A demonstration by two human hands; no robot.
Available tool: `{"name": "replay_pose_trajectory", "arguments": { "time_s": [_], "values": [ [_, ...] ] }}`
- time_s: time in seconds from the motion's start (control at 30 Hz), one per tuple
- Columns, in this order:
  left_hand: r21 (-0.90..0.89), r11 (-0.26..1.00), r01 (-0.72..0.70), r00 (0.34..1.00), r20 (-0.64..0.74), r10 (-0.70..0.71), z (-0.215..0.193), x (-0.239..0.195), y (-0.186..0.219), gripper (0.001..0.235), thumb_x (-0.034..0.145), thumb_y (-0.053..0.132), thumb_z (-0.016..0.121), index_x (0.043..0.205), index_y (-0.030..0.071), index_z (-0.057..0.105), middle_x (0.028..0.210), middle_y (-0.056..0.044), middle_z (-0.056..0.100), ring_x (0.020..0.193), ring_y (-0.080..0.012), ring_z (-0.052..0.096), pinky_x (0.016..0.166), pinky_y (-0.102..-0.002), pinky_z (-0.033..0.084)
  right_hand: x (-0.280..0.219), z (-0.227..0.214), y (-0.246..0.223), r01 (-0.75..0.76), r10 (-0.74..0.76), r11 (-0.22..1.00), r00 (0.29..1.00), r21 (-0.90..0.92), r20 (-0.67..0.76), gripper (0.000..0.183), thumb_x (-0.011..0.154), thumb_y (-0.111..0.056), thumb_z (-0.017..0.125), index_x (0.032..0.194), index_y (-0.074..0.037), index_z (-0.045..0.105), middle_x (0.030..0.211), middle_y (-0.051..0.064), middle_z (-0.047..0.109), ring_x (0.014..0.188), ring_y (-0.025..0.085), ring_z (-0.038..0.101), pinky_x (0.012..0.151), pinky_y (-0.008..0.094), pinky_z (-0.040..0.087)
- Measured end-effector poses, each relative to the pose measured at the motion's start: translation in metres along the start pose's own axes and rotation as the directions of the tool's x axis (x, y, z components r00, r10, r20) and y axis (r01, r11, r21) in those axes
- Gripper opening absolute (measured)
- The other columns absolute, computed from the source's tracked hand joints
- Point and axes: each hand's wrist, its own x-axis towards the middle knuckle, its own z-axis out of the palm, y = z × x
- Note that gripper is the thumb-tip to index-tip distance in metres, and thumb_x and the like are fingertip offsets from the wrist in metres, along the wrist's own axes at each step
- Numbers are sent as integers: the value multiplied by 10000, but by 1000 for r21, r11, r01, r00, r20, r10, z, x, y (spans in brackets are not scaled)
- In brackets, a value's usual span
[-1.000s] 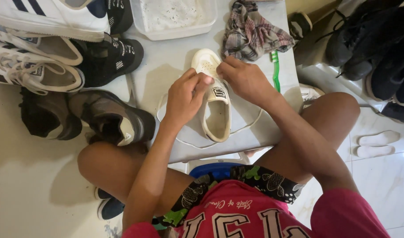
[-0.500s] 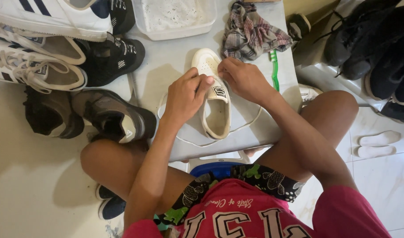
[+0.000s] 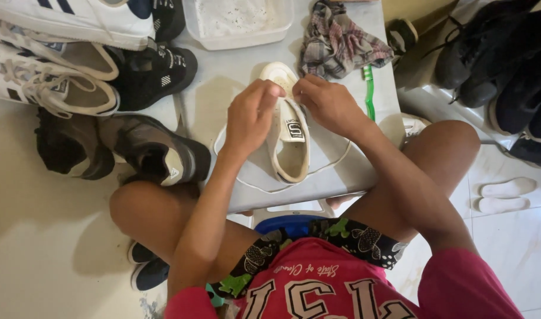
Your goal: The person laces a white sneaker by threading a white shoelace through the eyelets. They pull the lace through each hole, adjust the tension, and tie the laces into a knot.
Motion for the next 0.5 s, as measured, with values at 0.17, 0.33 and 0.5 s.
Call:
{"name": "replay_pose_trajectory", "arguments": {
  "time_s": [0.17, 0.33, 0.5],
  "values": [
    [73, 996, 48, 998, 32, -50, 3, -4, -10, 652, 1113, 562, 243, 969, 131, 710, 746, -53, 515, 654, -224, 623, 606, -343, 513, 5, -7, 2, 40, -40, 999, 999, 12, 26, 37, 1045, -101, 625, 1054, -120, 595, 928, 119, 654, 728, 444, 695, 588, 529, 554],
    [240, 970, 39, 995, 84, -60, 10, -6, -16, 723, 1100, 611, 237, 893, 103, 708, 759, -57, 487, 630, -238, 618, 582, -353, 502, 7, -1, 10, 109, -110, 991, 994, -77, -2, 111, 1046, -110, 625, 1134, -176, 644, 924, 85, 619, 664, 419, 669, 543, 499, 537],
    [312, 950, 30, 993, 96, -63, 9, -7, -10, 735, 1099, 604, 268, 821, 83, 706, 761, -66, 469, 606, -262, 617, 560, -372, 512, 8, 4, 11, 145, -152, 968, 988, -204, -22, 139, 1068, -158, 611, 1170, -239, 660, 906, 57, 597, 635, 351, 669, 542, 455, 549]
  ]
}}
